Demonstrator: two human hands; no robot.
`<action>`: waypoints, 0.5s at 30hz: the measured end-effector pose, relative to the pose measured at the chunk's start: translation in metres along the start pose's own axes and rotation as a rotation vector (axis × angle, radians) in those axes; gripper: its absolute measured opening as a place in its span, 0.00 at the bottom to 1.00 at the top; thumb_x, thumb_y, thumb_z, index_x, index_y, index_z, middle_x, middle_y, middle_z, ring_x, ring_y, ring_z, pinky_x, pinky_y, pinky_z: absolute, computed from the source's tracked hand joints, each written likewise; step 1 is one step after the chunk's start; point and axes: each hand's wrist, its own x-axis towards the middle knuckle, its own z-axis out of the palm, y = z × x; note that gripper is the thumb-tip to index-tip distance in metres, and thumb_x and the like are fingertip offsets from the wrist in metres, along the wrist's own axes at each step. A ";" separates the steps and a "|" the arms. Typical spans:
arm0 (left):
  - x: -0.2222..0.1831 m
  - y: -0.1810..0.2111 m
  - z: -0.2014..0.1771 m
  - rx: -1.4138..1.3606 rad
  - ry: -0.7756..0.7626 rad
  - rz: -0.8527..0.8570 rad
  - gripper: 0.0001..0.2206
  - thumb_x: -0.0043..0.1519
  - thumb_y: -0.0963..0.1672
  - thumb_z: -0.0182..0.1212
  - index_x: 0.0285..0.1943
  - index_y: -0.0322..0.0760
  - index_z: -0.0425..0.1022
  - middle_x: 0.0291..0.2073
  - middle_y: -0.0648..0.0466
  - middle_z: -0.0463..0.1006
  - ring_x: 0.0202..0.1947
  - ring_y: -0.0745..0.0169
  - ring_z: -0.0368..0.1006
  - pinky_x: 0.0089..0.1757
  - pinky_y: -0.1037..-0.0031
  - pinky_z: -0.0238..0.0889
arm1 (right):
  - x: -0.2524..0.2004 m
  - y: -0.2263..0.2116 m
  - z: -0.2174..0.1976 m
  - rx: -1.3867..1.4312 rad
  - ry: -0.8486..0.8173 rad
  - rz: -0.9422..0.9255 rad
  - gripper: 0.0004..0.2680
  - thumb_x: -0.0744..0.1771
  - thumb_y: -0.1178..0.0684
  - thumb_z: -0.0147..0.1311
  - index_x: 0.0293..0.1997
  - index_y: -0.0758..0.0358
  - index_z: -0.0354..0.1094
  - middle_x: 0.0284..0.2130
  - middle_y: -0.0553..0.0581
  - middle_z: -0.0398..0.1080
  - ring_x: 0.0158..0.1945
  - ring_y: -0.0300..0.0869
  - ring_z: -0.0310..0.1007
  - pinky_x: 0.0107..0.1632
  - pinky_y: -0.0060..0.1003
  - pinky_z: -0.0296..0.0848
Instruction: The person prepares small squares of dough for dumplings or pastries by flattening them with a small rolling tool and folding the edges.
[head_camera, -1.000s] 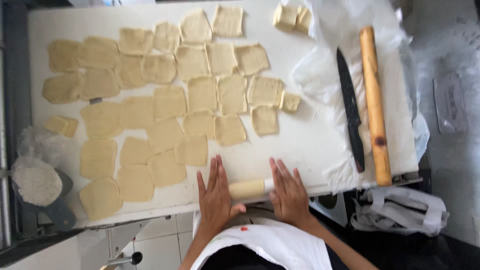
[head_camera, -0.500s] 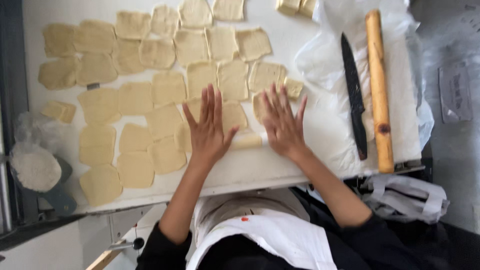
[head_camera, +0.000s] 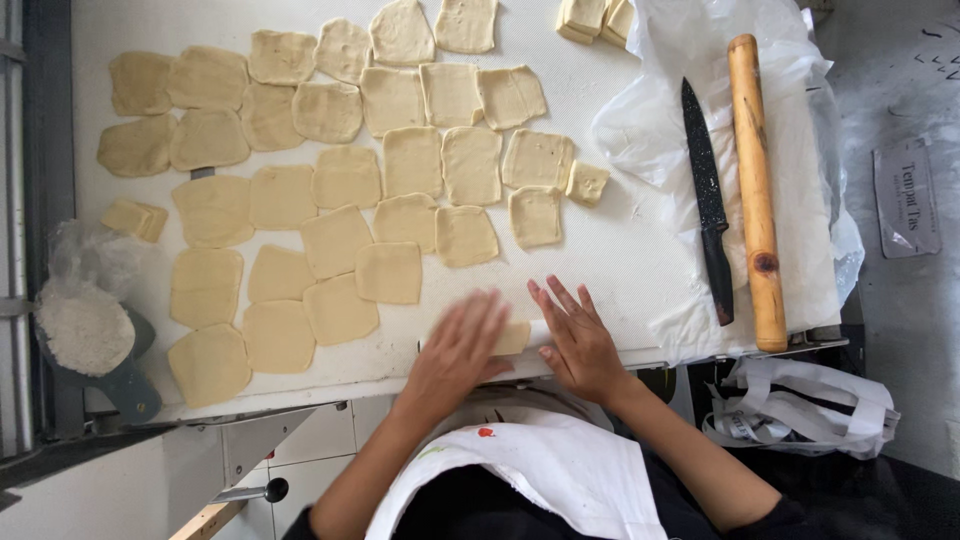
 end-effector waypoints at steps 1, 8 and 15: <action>0.001 -0.004 0.003 -0.003 -0.031 0.099 0.32 0.60 0.50 0.65 0.69 0.26 0.64 0.63 0.42 0.67 0.62 0.46 0.63 0.59 0.59 0.60 | -0.001 0.003 -0.001 -0.005 -0.002 -0.031 0.26 0.70 0.48 0.45 0.76 0.67 0.43 0.72 0.61 0.56 0.78 0.57 0.48 0.76 0.61 0.41; 0.009 -0.020 0.015 -0.072 -0.038 0.293 0.11 0.58 0.40 0.64 0.48 0.27 0.79 0.36 0.49 0.74 0.37 0.54 0.73 0.39 0.68 0.69 | -0.012 0.018 0.004 -0.066 0.005 -0.176 0.25 0.66 0.51 0.60 0.69 0.69 0.53 0.62 0.55 0.67 0.69 0.51 0.62 0.72 0.56 0.58; 0.066 -0.048 0.016 -0.546 -0.007 -0.479 0.09 0.60 0.44 0.67 0.34 0.30 0.81 0.24 0.40 0.77 0.20 0.49 0.72 0.27 0.63 0.64 | -0.020 0.018 -0.003 -0.069 0.041 -0.343 0.15 0.67 0.58 0.58 0.59 0.65 0.66 0.59 0.58 0.69 0.65 0.48 0.67 0.69 0.52 0.67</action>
